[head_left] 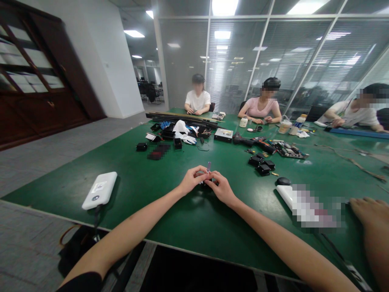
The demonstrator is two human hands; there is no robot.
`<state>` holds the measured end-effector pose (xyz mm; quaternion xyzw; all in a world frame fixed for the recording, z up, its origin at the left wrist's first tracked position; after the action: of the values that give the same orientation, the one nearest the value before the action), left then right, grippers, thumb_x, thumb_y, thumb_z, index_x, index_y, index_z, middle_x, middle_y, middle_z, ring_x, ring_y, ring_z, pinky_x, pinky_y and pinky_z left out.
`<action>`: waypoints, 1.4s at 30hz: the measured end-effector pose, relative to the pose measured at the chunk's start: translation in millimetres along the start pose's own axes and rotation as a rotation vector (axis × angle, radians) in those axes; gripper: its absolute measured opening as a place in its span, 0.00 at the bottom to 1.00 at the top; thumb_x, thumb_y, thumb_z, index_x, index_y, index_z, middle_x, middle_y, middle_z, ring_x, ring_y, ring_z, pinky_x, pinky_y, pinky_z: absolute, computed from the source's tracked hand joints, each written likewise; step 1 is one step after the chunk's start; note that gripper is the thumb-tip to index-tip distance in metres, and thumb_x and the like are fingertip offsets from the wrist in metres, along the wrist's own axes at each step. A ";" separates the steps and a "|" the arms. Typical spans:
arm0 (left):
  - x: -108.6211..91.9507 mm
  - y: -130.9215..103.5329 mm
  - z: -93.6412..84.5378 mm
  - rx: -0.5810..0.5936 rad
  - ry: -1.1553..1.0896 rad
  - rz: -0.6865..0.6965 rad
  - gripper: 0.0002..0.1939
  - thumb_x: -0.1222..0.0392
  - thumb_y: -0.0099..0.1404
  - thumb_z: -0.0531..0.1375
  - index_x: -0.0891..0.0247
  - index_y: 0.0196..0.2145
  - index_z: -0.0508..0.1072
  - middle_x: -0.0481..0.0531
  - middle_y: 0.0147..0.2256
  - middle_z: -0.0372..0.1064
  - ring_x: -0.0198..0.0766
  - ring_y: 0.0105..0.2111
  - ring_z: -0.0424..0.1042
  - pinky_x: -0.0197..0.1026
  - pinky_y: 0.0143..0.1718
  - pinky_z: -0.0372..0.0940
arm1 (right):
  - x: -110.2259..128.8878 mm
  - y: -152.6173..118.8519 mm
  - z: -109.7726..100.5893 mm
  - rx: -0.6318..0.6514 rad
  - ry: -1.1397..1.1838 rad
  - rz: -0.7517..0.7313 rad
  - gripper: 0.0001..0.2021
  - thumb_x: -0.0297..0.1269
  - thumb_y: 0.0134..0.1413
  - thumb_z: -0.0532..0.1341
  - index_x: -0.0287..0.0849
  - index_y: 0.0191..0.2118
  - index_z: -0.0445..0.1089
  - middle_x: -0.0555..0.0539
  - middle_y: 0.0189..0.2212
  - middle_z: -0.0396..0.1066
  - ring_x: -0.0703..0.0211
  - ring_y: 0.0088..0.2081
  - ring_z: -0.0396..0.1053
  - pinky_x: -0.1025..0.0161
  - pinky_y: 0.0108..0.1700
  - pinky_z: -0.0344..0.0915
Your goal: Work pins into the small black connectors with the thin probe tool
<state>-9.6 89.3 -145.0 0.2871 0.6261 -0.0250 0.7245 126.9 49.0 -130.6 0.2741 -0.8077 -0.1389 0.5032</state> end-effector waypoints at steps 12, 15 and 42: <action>-9.5 -2.1 1.3 0.017 0.030 0.036 0.15 0.48 0.64 0.66 0.64 0.39 0.77 0.55 0.44 0.75 0.39 0.39 0.74 0.41 0.40 0.70 | -2.1 -0.2 2.6 0.023 -0.024 -0.025 0.09 0.42 0.66 0.61 0.47 0.39 0.77 0.44 0.43 0.71 0.51 0.46 0.68 0.57 0.44 0.68; -9.2 -2.2 1.2 0.005 0.020 0.032 0.15 0.49 0.63 0.67 0.64 0.35 0.76 0.56 0.45 0.73 0.39 0.40 0.74 0.40 0.41 0.70 | -0.4 -0.4 2.4 0.015 -0.034 -0.031 0.09 0.42 0.66 0.61 0.47 0.38 0.77 0.43 0.43 0.71 0.51 0.46 0.68 0.56 0.45 0.68; -12.4 -1.3 1.0 0.049 0.079 0.090 0.14 0.50 0.66 0.64 0.63 0.42 0.79 0.57 0.47 0.74 0.44 0.47 0.74 0.44 0.47 0.70 | -3.8 -0.4 2.8 0.019 0.003 -0.022 0.09 0.40 0.67 0.61 0.46 0.38 0.77 0.44 0.42 0.71 0.53 0.44 0.69 0.58 0.44 0.67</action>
<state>-11.9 83.8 -134.1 0.3334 0.6397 0.0037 0.6925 125.8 50.7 -134.9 0.2878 -0.8053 -0.1364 0.5001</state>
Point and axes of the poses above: each hand's wrist, its own y-axis towards the middle knuckle, its own z-axis out of the palm, x = y × z, the point moved 7 cm from there along y, towards the middle knuckle
